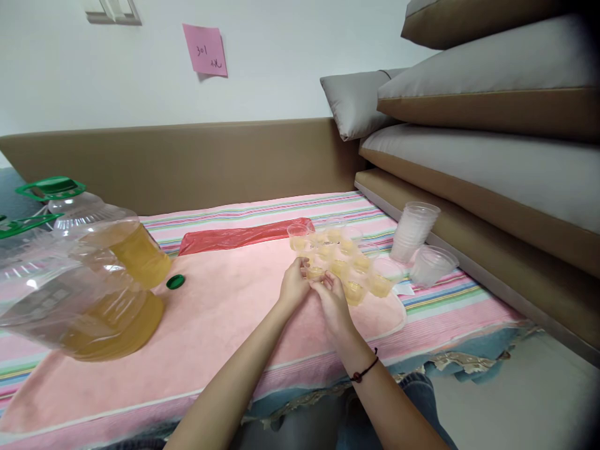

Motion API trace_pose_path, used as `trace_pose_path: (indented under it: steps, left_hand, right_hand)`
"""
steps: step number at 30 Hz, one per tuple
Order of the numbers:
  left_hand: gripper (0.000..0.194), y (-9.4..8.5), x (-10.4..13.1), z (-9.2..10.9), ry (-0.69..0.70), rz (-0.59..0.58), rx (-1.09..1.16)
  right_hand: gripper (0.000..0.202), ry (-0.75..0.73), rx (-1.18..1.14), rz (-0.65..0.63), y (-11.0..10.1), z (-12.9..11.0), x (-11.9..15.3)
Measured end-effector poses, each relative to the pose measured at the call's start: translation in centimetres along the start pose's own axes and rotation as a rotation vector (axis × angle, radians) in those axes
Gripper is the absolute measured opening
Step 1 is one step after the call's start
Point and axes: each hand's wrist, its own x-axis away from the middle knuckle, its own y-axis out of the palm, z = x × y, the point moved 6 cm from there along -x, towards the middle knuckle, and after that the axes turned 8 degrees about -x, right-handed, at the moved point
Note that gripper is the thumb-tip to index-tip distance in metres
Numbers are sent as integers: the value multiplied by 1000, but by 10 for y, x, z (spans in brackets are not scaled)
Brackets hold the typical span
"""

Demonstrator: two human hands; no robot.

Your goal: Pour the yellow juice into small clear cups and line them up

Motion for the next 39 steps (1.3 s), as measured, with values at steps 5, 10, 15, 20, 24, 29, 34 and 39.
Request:
trace_pose_path:
  steps: [5,10,15,20,24,29,34,39]
  left_hand:
    - [49,0,0,-2,-5,-8,-18]
    - [47,1,1,-1,-7,-33,-29]
    - [47,-6,7,1,-19,-23,-67]
    - [49,-30,34,7,-1,-28,-106]
    - [39,-55,69,5,27,-56,-140]
    - [26,-79,107,-2,79,-130,-213]
    - [24,-84,132,11,288,-246,-502]
    - [27,-74,155,36,597,-321,-713]
  right_hand:
    - [56,0,11,-2,-1,-2,1]
    - [53,-11,22,-7,1,-7,4]
    - [53,-9,35,-11,1,-10,10]
    - [55,-55,75,-38,-3,-15,25]
    - [31,-220,111,-109,-6,-44,36]
    - [19,-532,175,-53,-38,-98,29]
    - [20,-777,252,214,-103,-129,9]
    - [30,-902,342,503,-164,-142,-7]
